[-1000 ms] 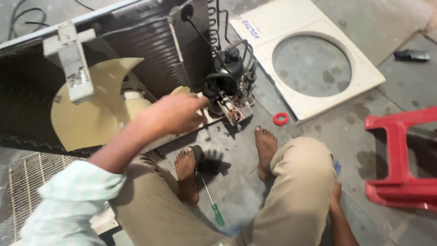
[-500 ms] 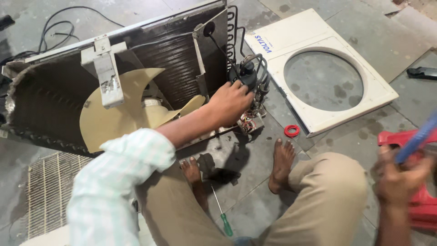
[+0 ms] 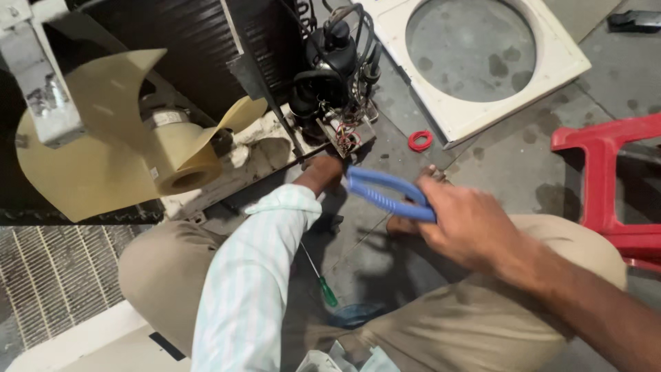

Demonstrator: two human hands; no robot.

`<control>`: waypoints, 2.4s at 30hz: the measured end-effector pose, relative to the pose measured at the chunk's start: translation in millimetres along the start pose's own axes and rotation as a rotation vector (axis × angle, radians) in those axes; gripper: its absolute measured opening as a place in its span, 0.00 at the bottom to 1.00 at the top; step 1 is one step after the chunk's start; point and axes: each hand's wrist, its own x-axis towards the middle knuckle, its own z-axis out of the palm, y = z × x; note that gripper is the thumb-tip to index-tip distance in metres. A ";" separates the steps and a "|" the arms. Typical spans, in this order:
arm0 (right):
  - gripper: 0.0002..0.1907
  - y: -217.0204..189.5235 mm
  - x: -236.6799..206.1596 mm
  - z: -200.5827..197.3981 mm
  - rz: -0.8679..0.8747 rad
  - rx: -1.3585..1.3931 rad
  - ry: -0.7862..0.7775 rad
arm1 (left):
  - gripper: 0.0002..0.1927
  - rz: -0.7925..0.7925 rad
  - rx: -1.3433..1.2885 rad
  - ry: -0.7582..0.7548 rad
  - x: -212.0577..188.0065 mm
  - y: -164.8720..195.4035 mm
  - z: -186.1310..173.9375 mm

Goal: The person sits on the floor repairing a window air conditioner unit. They use pliers to grip and turn components on the compressor and fan motor assembly, then use a screwdriver to loosen and tighten screws, handling wires and a black plastic part while working on the disassembled unit.

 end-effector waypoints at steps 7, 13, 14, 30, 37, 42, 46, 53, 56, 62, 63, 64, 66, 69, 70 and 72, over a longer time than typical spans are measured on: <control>0.15 8.1 7.4 9.5 0.135 0.077 -0.088 | 0.19 -0.218 0.255 0.484 27.5 -29.2 29.4; 0.22 -2.2 9.7 -14.8 0.318 0.149 -0.047 | 0.11 -0.345 -0.005 0.577 31.5 -25.6 11.0; 0.23 -2.7 8.9 -18.7 0.330 0.160 -0.037 | 0.10 -0.354 0.015 0.514 30.5 -23.5 9.3; 0.15 17.5 -14.6 -38.8 0.345 0.273 0.263 | 0.14 -0.289 0.106 0.423 5.2 -1.8 15.4; 0.17 9.3 -18.5 -26.1 0.309 0.486 0.131 | 0.09 -0.235 0.074 0.362 -35.6 -3.1 77.3; 0.19 6.6 -22.4 -19.8 0.172 0.682 0.063 | 0.08 -0.168 0.092 0.308 -61.9 -2.3 114.8; 0.19 -0.6 -21.9 -19.0 0.140 0.891 0.019 | 0.11 -0.122 0.161 0.267 -82.1 -2.2 135.6; 0.19 -1.8 -21.2 -17.1 0.127 1.092 0.020 | 0.15 0.045 0.207 0.144 -106.3 -9.4 144.4; 0.17 3.8 -17.7 -9.5 0.128 1.080 0.067 | 0.24 0.129 0.140 0.214 -112.1 -13.7 141.7; 0.15 8.1 -15.3 5.0 0.236 0.466 0.248 | 0.24 0.120 0.115 -0.239 -161.7 -6.3 114.1; 0.15 7.9 -13.3 7.2 0.175 0.517 0.270 | 0.24 0.150 0.097 -0.390 -173.0 1.1 102.7; 0.15 7.5 -9.9 7.5 0.108 0.567 0.296 | 0.25 0.179 0.065 -0.521 -184.5 9.8 87.1; 0.15 6.3 -0.3 5.9 0.005 0.662 0.339 | 0.26 0.254 -0.016 -0.611 -204.6 27.3 48.0; 0.17 0.4 23.7 -3.9 -0.070 0.826 0.368 | 0.26 0.374 -0.251 -0.413 -229.2 40.8 -26.4; 0.19 -3.8 36.3 -6.0 -0.074 0.902 0.368 | 0.25 0.425 -0.361 -0.283 -236.4 41.8 -51.3; 0.21 -13.3 59.8 -8.8 -0.072 0.923 0.392 | 0.22 0.429 -0.387 0.010 -250.1 38.9 -95.1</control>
